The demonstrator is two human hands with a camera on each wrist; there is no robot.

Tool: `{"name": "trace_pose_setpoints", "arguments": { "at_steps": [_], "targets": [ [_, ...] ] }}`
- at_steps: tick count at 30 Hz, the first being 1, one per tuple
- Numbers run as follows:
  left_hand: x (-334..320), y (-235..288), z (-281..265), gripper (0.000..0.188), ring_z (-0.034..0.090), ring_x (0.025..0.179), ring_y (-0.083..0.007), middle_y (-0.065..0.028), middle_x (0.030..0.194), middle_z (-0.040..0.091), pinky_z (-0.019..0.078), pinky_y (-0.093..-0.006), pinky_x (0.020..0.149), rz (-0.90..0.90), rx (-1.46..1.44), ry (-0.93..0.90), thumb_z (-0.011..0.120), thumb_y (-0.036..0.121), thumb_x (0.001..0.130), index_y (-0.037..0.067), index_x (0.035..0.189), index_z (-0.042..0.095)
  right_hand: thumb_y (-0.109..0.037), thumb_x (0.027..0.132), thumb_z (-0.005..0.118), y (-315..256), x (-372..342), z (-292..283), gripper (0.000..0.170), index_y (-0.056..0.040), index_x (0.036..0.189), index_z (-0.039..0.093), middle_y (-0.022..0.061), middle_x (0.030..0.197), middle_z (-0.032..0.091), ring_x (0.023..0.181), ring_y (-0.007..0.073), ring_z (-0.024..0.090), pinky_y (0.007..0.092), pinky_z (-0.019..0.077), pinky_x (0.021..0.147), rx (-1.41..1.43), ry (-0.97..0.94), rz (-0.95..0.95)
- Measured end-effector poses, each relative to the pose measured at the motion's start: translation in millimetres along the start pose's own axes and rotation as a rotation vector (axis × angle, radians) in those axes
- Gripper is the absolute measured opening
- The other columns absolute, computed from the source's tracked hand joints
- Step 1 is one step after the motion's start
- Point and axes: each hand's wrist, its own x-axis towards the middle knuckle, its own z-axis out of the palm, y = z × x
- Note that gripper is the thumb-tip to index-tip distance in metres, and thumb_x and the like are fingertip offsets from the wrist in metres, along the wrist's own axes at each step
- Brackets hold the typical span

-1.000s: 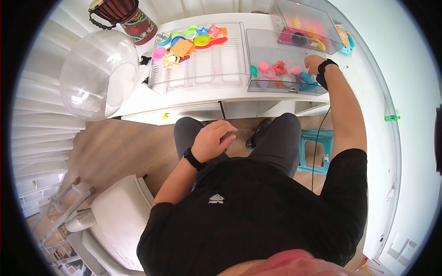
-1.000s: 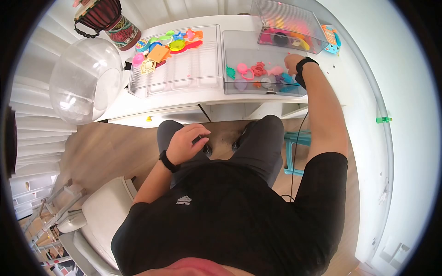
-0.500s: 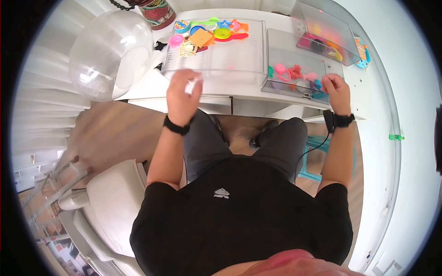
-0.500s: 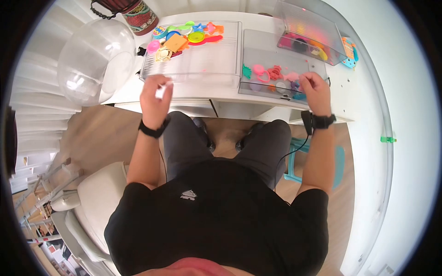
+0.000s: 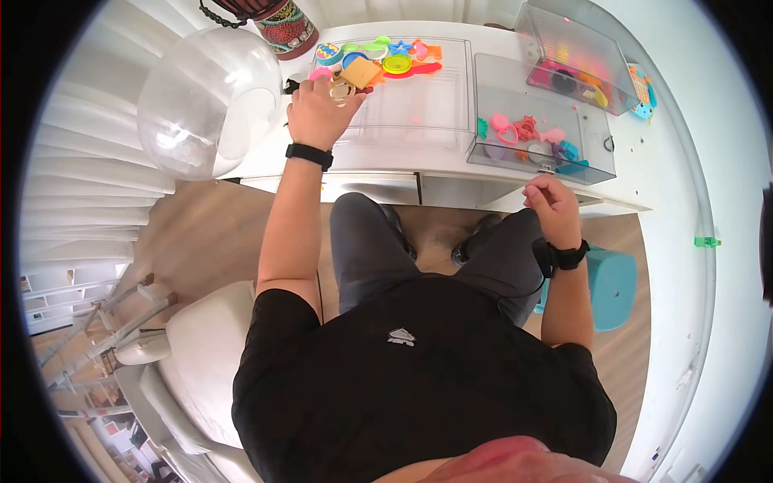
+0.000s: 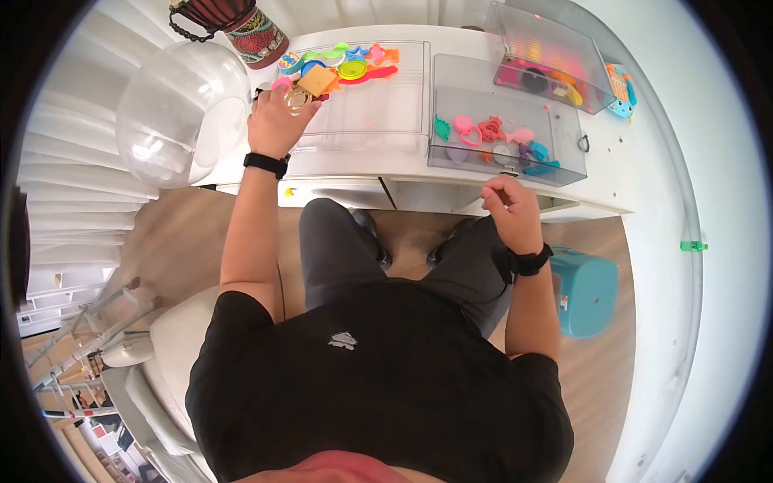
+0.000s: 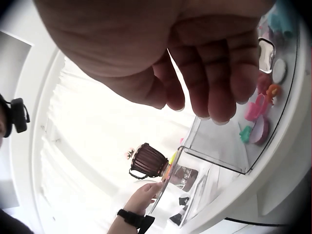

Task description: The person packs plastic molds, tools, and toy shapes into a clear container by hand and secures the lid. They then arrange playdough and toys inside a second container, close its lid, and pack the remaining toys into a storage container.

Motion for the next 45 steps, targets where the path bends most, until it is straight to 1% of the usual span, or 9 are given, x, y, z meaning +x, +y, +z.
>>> {"name": "trace_pose_setpoints", "arguments": {
  "at_steps": [13, 15, 18, 19, 25, 30, 37, 43, 45],
  "targets": [
    [-21.8, -13.1, -23.1, 0.064, 0.067, 0.104, -0.0392, -0.0193, 0.111, 0.07, 0.0549, -0.0501, 0.091, -0.059, 0.024, 0.074, 0.084, 0.042, 0.08, 0.004, 0.127, 0.065, -0.007, 0.099, 0.068, -2.5, -9.7, 17.3, 0.008, 0.0005, 0.102, 0.069, 0.0024, 0.086, 0.067, 0.076, 0.0097, 0.066, 0.0258, 0.0526, 0.071, 0.007, -0.029, 0.037],
    [-34.5, -3.8, -31.9, 0.059, 0.067, 0.103, -0.0371, -0.0181, 0.113, 0.069, 0.0551, -0.0462, 0.091, -0.001, -0.04, 0.093, 0.086, 0.031, 0.081, 0.003, 0.128, 0.064, -0.007, 0.099, 0.068, -4.8, -7.4, 21.1, 0.008, 0.0004, 0.102, 0.069, 0.0024, 0.087, 0.067, 0.076, 0.0098, 0.065, 0.026, 0.0527, 0.071, 0.011, -0.034, 0.044],
    [-59.8, 39.9, -54.6, 0.06, 0.066, 0.103, -0.0306, -0.0143, 0.117, 0.068, 0.0545, -0.04, 0.089, 0.106, -0.595, -0.034, 0.088, 0.007, 0.077, 0.004, 0.13, 0.062, -0.007, 0.1, 0.068, -11.6, -2.5, 36.2, 0.01, 0.001, 0.106, 0.068, 0.0034, 0.092, 0.067, 0.08, 0.0098, 0.065, 0.0262, 0.0531, 0.072, 0.038, -0.137, 0.001],
    [-68.9, 54.4, -60.8, 0.063, 0.067, 0.101, -0.0263, -0.0126, 0.122, 0.069, 0.0554, -0.0375, 0.086, 0.167, -0.669, -0.098, 0.089, 0.009, 0.076, 0.005, 0.132, 0.062, -0.007, 0.1, 0.068, -18.4, -0.3, 46.5, 0.014, 0.0007, 0.112, 0.067, 0.0039, 0.095, 0.067, 0.081, 0.0097, 0.065, 0.026, 0.053, 0.072, 0.146, -0.172, 0.015],
    [-102.9, 116.1, -63.1, 0.07, 0.065, 0.111, -0.0321, -0.0126, 0.126, 0.067, 0.0553, -0.0405, 0.094, 0.584, -0.757, -0.174, 0.092, 0.006, 0.065, 0.005, 0.129, 0.065, -0.007, 0.101, 0.068, -53.4, 7.9, 93.0, 0.031, 0.0, 0.13, 0.059, 0.003, 0.1, 0.067, 0.08, 0.0071, 0.062, 0.0236, 0.0514, 0.072, 0.484, -0.228, -0.008],
    [-110.3, 128.3, -59.6, 0.073, 0.063, 0.116, -0.0361, -0.0145, 0.13, 0.065, 0.0539, -0.0426, 0.098, 0.527, -0.779, -0.114, 0.094, 0.008, 0.063, 0.004, 0.13, 0.065, -0.007, 0.101, 0.068, -65.7, 15.8, 85.4, 0.023, 0.0007, 0.122, 0.064, -0.0005, 0.095, 0.067, 0.072, 0.0047, 0.06, 0.0219, 0.0488, 0.065, 0.38, -0.132, 0.139],
    [-124.4, 117.2, -49.9, 0.054, 0.063, 0.117, -0.0363, -0.0152, 0.129, 0.064, 0.0535, -0.0417, 0.098, 0.464, -0.861, -0.204, 0.086, 0.01, 0.078, 0.005, 0.127, 0.066, -0.013, 0.101, 0.067, -56.4, 86.1, 25.6, 0.022, 0.0003, 0.118, 0.069, 0.0012, 0.086, 0.068, 0.068, 0.0072, 0.063, 0.0254, 0.0495, 0.059, 0.068, 0.136, 0.038],
    [-147.1, 111.5, -42.2, 0.034, 0.067, 0.107, -0.0316, -0.0105, 0.118, 0.069, 0.0563, -0.0394, 0.09, 0.51, -0.85, -0.383, 0.081, 0.011, 0.084, 0.007, 0.116, 0.071, -0.014, 0.099, 0.062, -22.4, 199.8, -6.3, 0.025, -0.0001, 0.118, 0.071, 0.0068, 0.08, 0.072, 0.07, 0.0141, 0.072, 0.0314, 0.0561, 0.06, -0.324, 0.019, 0.1],
    [-151.0, 108.4, -38.5, 0.032, 0.068, 0.103, -0.0315, -0.0107, 0.117, 0.07, 0.0567, -0.0391, 0.087, 0.538, -0.842, -0.386, 0.081, 0.012, 0.085, 0.007, 0.115, 0.071, -0.011, 0.094, 0.061, -9.6, 231.1, -4.9, 0.021, 0.001, 0.104, 0.076, 0.0139, 0.08, 0.075, 0.076, 0.0208, 0.075, 0.0382, 0.0588, 0.063, -0.569, -0.143, 0.283]
  ]
}}
